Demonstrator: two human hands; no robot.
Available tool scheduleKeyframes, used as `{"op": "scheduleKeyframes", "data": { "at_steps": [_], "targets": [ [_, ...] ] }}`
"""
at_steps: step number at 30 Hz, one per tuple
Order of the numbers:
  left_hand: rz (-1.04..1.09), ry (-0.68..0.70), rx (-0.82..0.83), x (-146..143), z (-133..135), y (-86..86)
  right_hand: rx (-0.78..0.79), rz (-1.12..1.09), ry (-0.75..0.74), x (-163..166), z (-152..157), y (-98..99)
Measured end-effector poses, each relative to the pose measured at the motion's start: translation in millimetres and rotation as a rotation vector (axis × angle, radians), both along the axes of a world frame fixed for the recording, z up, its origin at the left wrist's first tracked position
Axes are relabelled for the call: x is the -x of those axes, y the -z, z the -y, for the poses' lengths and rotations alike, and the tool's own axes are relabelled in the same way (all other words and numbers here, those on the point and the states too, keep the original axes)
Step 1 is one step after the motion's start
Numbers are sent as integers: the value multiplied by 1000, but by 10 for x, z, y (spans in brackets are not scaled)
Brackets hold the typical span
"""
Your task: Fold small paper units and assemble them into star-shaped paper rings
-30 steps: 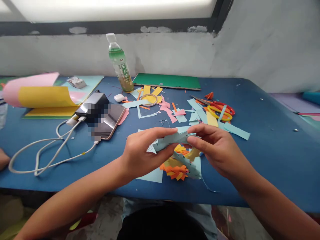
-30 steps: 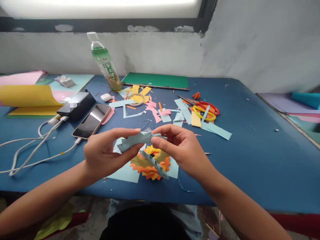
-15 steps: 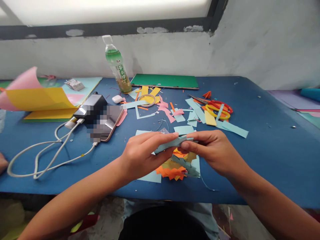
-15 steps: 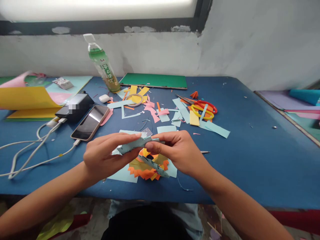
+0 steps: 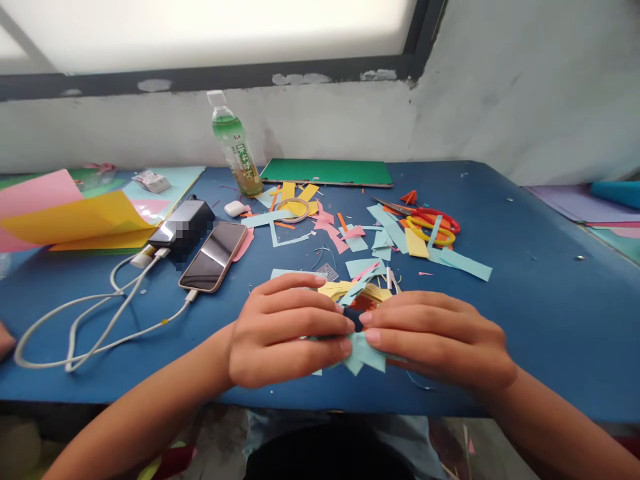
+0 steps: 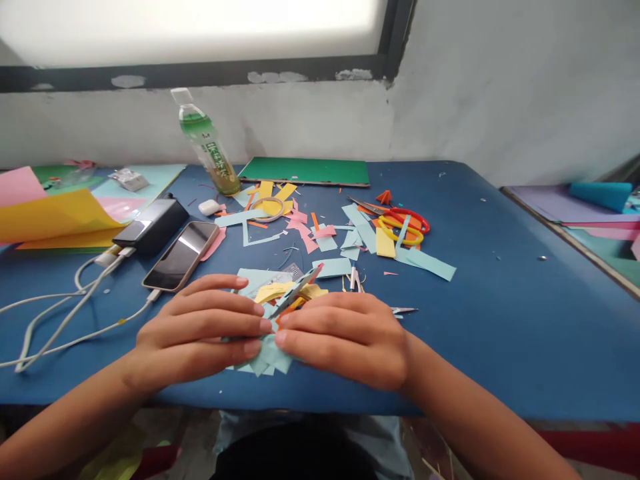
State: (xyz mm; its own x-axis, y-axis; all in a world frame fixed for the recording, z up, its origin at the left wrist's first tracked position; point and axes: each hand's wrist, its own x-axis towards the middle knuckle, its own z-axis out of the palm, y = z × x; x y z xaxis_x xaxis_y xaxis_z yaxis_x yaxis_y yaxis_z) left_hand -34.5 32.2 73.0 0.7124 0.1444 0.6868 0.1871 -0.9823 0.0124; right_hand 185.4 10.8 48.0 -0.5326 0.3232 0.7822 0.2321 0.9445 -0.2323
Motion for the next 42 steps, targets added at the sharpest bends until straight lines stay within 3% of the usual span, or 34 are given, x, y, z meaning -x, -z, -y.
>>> {"op": "scheduleKeyframes", "data": {
  "at_steps": [5, 11, 18, 28, 34, 38, 42],
  "targets": [
    [32, -36, -135, 0, 31, -12, -116, 149, 52, -36, 53, -38],
    [3, -38, -213, -18, 39, -30, -81, 86, 109, -22, 109, 10],
    [41, -39, -252, -17, 23, -7, -83, 124, -34, -35, 14, -74],
    [-53, -51, -94, 35, 48, -53, -44, 64, -9, 25, 0, -20],
    [12, -96, 54, 42, 75, 25, 27, -28, -12, 28, -10, 55],
    [40, -39, -13, -2, 9, 72, -22, -1, 3, 3, -9, 46],
    [26, -21, 90, -38, -53, 58, -62, 12, 31, -5, -7, 27]
  ]
}}
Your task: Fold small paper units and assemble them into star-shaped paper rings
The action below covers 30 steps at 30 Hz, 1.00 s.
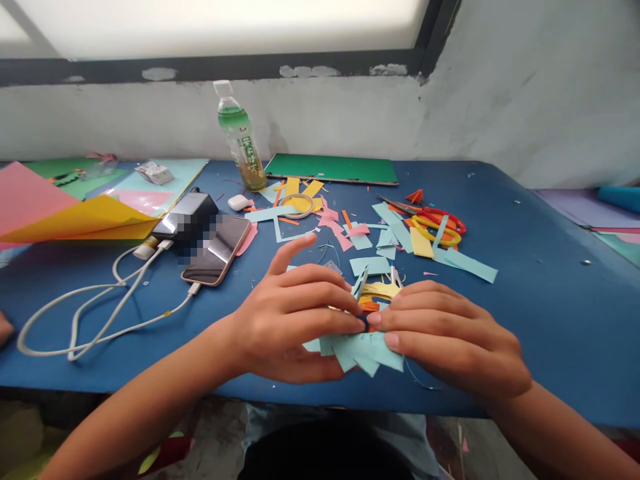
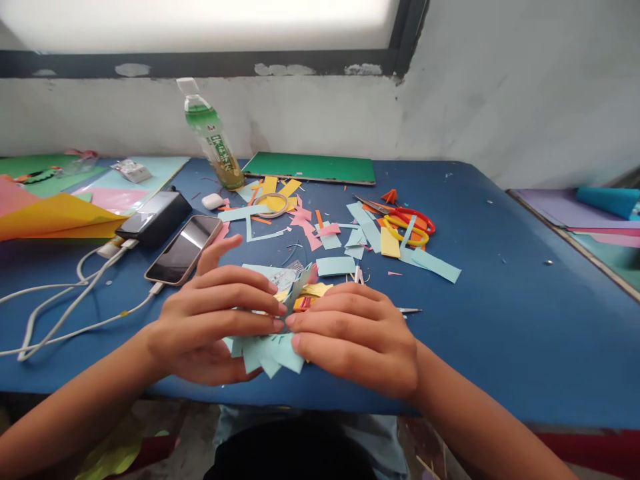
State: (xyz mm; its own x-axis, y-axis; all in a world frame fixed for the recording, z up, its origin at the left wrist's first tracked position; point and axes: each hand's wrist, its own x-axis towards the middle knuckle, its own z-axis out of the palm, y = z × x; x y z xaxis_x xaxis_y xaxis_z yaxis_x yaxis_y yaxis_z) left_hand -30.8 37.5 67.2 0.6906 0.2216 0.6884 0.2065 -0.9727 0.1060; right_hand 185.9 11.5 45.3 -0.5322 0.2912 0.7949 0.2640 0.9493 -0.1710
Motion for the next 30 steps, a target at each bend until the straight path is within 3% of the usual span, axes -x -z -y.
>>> {"op": "scheduleKeyframes", "data": {
  "at_steps": [4, 12, 19, 22, 28, 30],
  "targets": [
    [-21, 80, 15, 0, -7, -33, 20, 14, -34, 4, -1, -19],
    [-41, 113, 47, 7, 3, -83, 58, -13, -70, 17, -12, -40],
    [-23, 82, 31, 9, 30, -52, 143, -190, -103, 128, -16, 45],
    [65, 3, 123, -33, 61, -28, 257, -222, -59, 172, -19, 64],
    [252, -155, 365, -67, 58, 120, 632, -190, 63, 179, -20, 36],
    [283, -168, 371, -57, 37, 162, 690, -185, 80, 175, -20, 28]
  ]
}}
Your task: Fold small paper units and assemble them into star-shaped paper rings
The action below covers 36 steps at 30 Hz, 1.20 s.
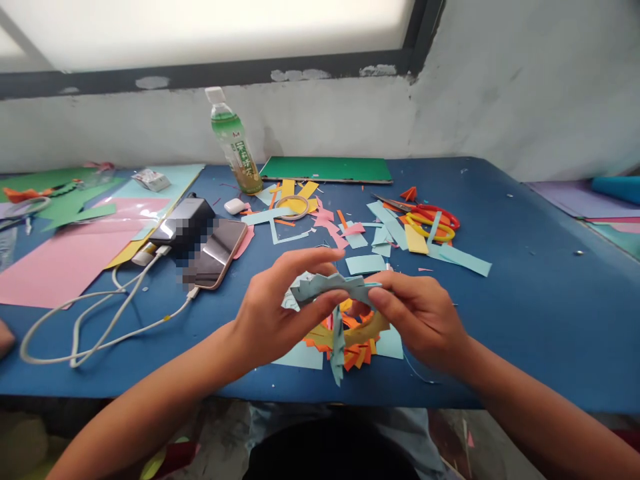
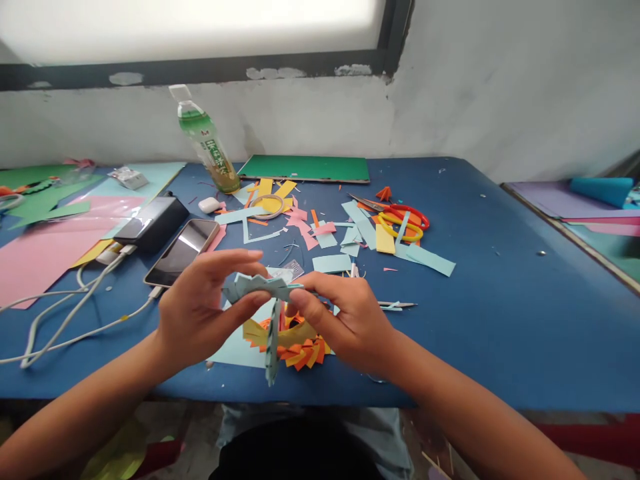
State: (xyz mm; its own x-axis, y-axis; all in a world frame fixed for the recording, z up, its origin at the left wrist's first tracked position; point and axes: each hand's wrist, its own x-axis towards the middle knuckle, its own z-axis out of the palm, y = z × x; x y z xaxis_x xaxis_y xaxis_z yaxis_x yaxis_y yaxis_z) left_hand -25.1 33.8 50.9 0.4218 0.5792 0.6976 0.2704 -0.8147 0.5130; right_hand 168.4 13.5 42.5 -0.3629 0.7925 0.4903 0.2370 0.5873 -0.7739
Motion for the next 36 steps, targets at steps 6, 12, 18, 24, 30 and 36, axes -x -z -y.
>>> {"op": "scheduleKeyframes", "data": {
  "at_steps": [6, 12, 18, 24, 30, 36],
  "targets": [
    [-54, 19, -85, -2, -29, 1, 15, 43, 83, 16, -1, 24],
    [-40, -6, -91, -12, -21, 30, 48, 58, 74, 37, -12, 44],
    [-78, -46, 30, -39, -32, 16, 113, 78, 58, 22, -26, 30],
    [-67, -59, 388, -75, -40, -4, 194, 175, 21, 20, -56, 73],
    [-5, 19, 546, -83, -59, 48, 178, 209, 6, 26, -93, 113],
    [42, -18, 495, -40, -128, 29, 198, 54, 81, 8, -86, 70]
  ]
}}
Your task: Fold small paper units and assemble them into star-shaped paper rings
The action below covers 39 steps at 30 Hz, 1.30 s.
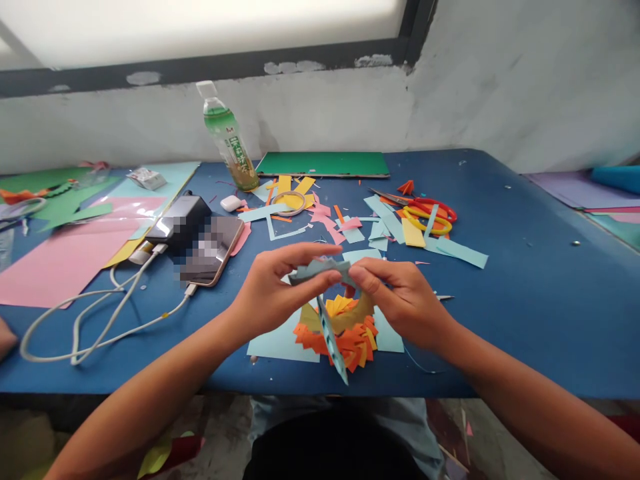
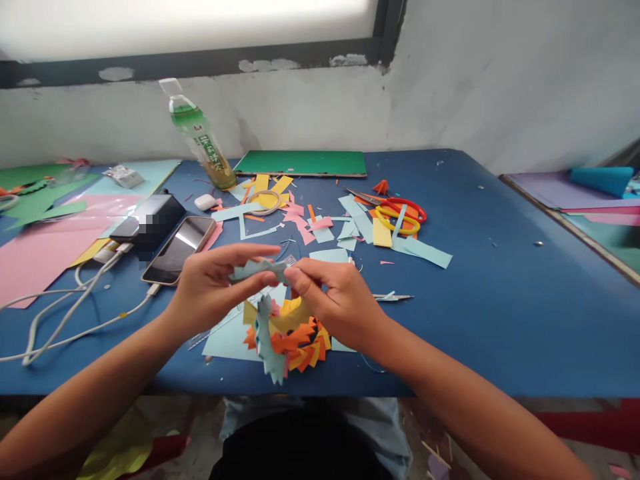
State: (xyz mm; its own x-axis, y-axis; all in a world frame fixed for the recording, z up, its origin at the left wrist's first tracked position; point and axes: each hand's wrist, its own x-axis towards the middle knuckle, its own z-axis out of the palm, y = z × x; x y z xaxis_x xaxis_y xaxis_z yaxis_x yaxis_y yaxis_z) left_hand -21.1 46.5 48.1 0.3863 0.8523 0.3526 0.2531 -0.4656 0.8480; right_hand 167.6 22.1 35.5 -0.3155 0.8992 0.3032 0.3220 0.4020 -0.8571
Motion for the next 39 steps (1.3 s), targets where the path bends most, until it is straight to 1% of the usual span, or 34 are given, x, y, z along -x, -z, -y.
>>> {"op": "scheduleKeyframes", "data": {
  "at_steps": [3, 5, 7, 9, 13, 15, 18, 20, 23, 24, 27, 28, 30, 33, 35, 37, 39],
  "targets": [
    [102, 38, 94, 48, -72, 4, 22, -141, 166, -11, -33, 11],
    [110, 60, 173, 71, -105, 14, 56, -235, 228, -17, -64, 40],
    [62, 30, 193, 77, -113, 16, 105, -319, 232, -22, -92, 78],
    [32, 18, 172, 72, -103, 1, 151, -384, 216, -25, -112, 113],
    [64, 86, 144, 67, -98, -58, 188, -442, 216, -38, -136, 147],
    [84, 69, 136, 80, -118, -72, 193, -416, 220, -53, -140, 137],
    [103, 4, 100, 108, -147, -68, 168, -256, 148, -78, -132, 95],
    [86, -20, 82, 113, -140, -68, 92, -157, 143, -87, -117, 53],
    [18, -29, 82, 77, -68, -95, -80, -92, 211, -74, -88, -18],
    [-9, -34, 63, 56, -32, -108, -128, -72, 208, -65, -78, -39],
    [-79, -37, -19, -12, 82, -143, -229, -15, 120, -46, -50, -79],
    [-96, -25, -22, -27, 112, -152, -253, -6, 91, -47, -42, -82],
    [-112, 12, 33, -36, 147, -163, -279, -16, 64, -62, -27, -74],
    [-109, 112, 200, 1, 129, -170, -263, -70, 116, -100, -11, -53],
    [-100, 188, 275, 35, 95, -168, -233, -121, 164, -119, -8, -45],
    [-105, 242, 268, 54, 69, -158, -191, -177, 195, -125, -10, -42],
    [-118, 260, 238, 50, 58, -135, -154, -225, 204, -122, -19, -39]
  ]
}}
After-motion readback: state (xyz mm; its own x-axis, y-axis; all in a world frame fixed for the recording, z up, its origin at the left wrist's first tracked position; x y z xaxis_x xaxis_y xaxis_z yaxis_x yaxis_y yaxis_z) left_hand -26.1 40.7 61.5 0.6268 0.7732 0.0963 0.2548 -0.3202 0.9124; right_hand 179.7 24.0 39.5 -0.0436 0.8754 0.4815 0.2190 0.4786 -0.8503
